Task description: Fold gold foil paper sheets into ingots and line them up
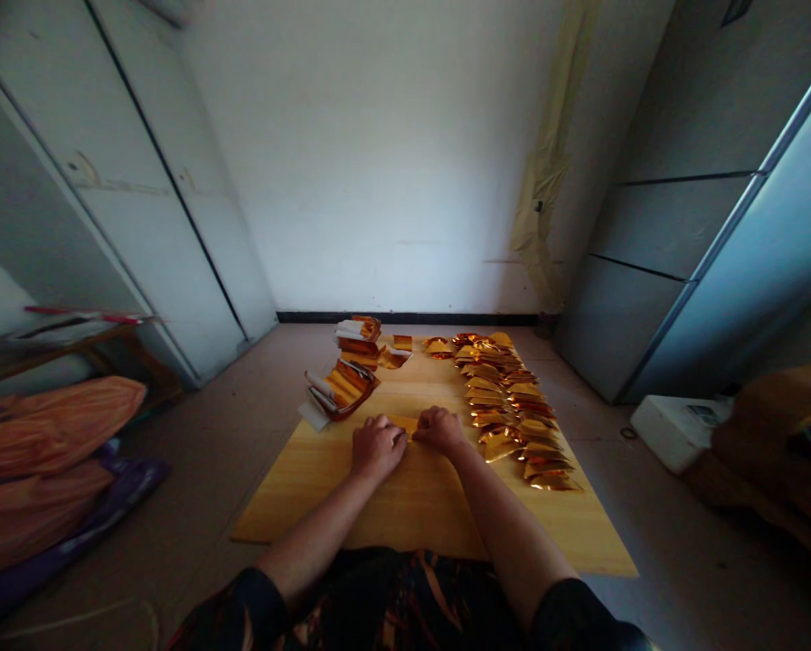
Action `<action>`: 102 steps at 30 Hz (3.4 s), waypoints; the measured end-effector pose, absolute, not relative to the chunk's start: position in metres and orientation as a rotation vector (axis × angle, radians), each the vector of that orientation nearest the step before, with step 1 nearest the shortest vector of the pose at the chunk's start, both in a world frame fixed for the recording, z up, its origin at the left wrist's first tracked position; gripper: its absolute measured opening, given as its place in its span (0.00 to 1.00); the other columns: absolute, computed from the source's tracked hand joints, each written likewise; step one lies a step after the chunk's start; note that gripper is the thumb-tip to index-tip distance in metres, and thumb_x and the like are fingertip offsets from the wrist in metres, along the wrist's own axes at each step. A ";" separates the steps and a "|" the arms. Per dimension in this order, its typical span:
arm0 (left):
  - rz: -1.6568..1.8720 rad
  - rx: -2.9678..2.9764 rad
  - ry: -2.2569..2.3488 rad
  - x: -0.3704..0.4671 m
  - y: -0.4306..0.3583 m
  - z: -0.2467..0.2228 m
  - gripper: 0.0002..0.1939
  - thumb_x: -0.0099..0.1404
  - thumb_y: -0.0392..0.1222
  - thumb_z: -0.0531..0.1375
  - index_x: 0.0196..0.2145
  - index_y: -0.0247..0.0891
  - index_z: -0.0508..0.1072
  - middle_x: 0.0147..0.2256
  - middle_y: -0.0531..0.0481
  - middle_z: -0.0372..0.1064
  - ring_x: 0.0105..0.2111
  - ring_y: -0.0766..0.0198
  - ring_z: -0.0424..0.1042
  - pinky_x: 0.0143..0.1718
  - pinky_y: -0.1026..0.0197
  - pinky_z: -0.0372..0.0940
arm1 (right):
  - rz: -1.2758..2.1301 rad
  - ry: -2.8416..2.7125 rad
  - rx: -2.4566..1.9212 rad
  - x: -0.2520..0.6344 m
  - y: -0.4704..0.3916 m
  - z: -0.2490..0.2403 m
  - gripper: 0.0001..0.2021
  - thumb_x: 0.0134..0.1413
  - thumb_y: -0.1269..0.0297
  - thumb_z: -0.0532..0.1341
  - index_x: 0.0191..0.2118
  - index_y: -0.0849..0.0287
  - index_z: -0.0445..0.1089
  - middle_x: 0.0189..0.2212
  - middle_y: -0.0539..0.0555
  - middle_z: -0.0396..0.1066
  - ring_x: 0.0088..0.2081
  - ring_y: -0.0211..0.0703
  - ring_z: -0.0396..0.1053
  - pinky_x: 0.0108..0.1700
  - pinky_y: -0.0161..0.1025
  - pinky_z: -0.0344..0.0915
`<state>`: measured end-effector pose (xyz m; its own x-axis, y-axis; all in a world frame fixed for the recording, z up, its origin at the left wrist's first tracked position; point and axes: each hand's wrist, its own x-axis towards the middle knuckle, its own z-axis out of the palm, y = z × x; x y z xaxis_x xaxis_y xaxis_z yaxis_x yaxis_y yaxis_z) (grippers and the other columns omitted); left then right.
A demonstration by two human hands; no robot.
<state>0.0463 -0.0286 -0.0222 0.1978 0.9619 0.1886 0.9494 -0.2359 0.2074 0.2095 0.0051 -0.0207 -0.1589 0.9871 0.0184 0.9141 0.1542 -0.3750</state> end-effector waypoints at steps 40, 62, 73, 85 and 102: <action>0.569 2.531 1.480 0.041 -0.001 -0.035 0.13 0.59 0.31 0.54 0.31 0.39 0.78 0.35 0.47 0.67 0.39 0.61 0.64 0.41 0.62 0.59 | 0.190 -2.443 -1.086 0.221 -0.015 -0.032 0.05 0.55 0.66 0.59 0.35 0.56 0.73 0.37 0.53 0.72 0.39 0.40 0.66 0.46 0.38 0.58; 0.759 2.564 1.367 0.031 -0.001 -0.048 0.12 0.59 0.35 0.58 0.40 0.40 0.76 0.36 0.46 0.67 0.39 0.60 0.65 0.42 0.58 0.61 | 0.131 -2.247 -1.669 0.206 -0.021 -0.031 0.12 0.59 0.68 0.51 0.36 0.57 0.73 0.39 0.55 0.71 0.42 0.41 0.64 0.45 0.35 0.58; 0.784 2.544 1.331 0.030 0.002 -0.051 0.12 0.58 0.35 0.57 0.40 0.40 0.77 0.36 0.47 0.66 0.39 0.61 0.65 0.42 0.60 0.62 | 0.354 -1.930 -2.064 0.186 0.023 -0.018 0.16 0.55 0.69 0.54 0.50 0.62 0.67 0.46 0.62 0.69 0.43 0.43 0.71 0.41 0.34 0.64; 0.804 2.561 1.314 0.030 0.003 -0.054 0.14 0.57 0.34 0.56 0.40 0.40 0.77 0.36 0.47 0.68 0.38 0.61 0.65 0.42 0.59 0.62 | 0.596 -1.995 -2.181 0.174 0.073 -0.014 0.11 0.31 0.68 0.69 0.28 0.61 0.75 0.24 0.58 0.74 0.27 0.49 0.73 0.22 0.35 0.65; 0.848 2.360 1.356 0.031 0.001 -0.046 0.12 0.53 0.30 0.58 0.36 0.38 0.74 0.35 0.49 0.69 0.38 0.62 0.66 0.40 0.61 0.62 | 0.869 -1.871 -1.734 0.199 0.041 -0.022 0.22 0.42 0.74 0.59 0.47 0.59 0.65 0.18 0.43 0.65 0.19 0.32 0.62 0.21 0.27 0.56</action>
<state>0.0305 0.0008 -0.0459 0.3836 0.8562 0.3461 0.6858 -0.5151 0.5142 0.1988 0.0411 -0.0220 -0.1142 0.9890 -0.0943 0.7101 0.0149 -0.7039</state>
